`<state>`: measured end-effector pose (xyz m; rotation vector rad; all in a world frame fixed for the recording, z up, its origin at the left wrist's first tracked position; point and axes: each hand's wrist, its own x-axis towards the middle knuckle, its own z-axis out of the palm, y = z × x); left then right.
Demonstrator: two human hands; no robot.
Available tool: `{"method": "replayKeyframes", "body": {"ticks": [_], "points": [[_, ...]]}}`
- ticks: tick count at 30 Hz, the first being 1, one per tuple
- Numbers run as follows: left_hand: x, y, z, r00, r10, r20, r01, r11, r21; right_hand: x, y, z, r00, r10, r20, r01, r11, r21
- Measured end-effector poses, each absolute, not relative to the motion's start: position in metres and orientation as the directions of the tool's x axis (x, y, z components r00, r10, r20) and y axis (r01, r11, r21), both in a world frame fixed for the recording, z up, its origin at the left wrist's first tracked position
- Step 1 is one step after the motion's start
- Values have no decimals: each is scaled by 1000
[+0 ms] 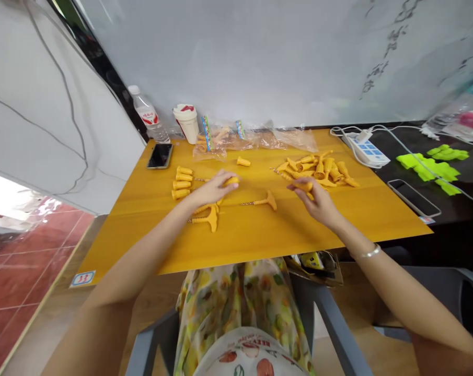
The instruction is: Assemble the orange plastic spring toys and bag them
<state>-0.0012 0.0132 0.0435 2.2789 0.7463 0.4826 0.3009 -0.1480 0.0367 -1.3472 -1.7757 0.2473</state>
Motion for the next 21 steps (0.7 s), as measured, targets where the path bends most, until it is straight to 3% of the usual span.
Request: {"method": "replayKeyframes", "body": {"ticks": [1,3,5,7,14,21], "points": [[9,24,39,759,632,155,425,-662,618,303,-131,30,52,902,429,611,311,-728],[30,44,31,764,623,171,502,-739,449,302,-99,20,141,960,241,536,130,-834],[50,59,24,777,600,190,537,-790,296,296,-73,14,224,972,77,565,-66,-823],[67,69,20,779,593,202,554,-803,221,288,-54,9,282,959,-14,609,-191,-770],[93,83,9,800,536,269,555,-832,8,276,-28,-6,291,956,-45,741,-255,-621],[93,85,-7,797,535,279,552,-834,21,272,-38,3,229,973,-3,866,-205,-456]]}}
